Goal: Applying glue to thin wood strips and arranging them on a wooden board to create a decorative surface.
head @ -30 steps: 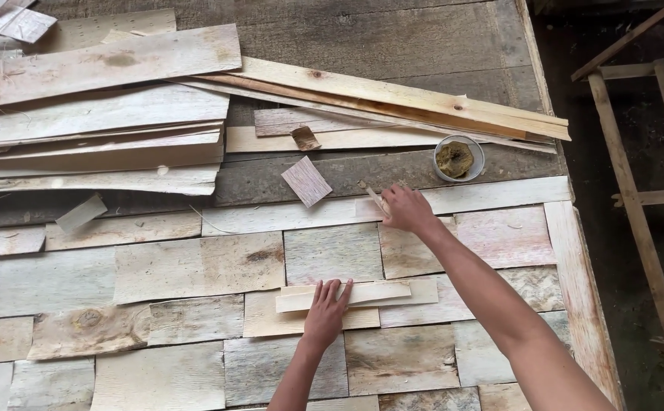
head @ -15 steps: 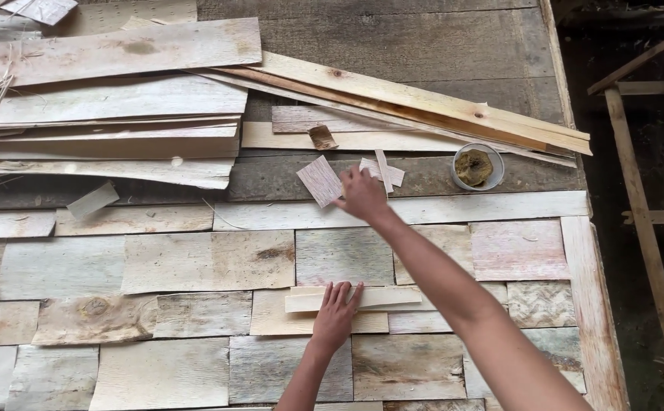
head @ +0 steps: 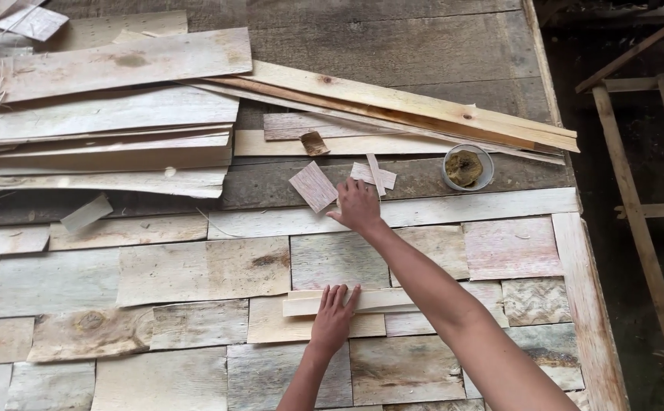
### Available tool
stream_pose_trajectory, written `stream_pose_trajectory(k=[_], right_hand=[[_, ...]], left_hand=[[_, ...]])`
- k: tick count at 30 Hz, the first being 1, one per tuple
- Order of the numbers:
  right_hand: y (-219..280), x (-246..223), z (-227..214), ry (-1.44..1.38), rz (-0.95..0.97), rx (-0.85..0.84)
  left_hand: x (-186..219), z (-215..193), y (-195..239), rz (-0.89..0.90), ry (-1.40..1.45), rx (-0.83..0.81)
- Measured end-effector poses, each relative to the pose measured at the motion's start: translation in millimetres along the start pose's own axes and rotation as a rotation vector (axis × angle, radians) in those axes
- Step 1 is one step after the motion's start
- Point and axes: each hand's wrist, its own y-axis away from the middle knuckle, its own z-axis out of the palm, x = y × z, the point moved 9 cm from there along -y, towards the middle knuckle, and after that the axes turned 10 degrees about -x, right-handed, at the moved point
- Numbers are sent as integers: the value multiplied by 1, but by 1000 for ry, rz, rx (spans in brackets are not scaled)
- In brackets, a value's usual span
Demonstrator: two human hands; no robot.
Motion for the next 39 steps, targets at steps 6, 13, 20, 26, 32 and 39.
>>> stream_pose_trajectory(k=[6,13,20,26,32,39], right_hand=[[-12,-26,8,50,-1,86],[-24,0,13,-54,75,21],[43,134,-17,-893,332,156],[146,328,44,-932,854,301],[169,353,79,-1021,1018,144],[147,361,99,-1076,994,26]], left_hand=[[1,-3,3,-8,17,27],[3,-7,4,-17,36,-27],[4,-10,3,17,38,-97],[-23,-42,-25,-48,-29,83],[-76,-96,-135,-89,-74,202],[-112,-124,-218,-187,-121,138]])
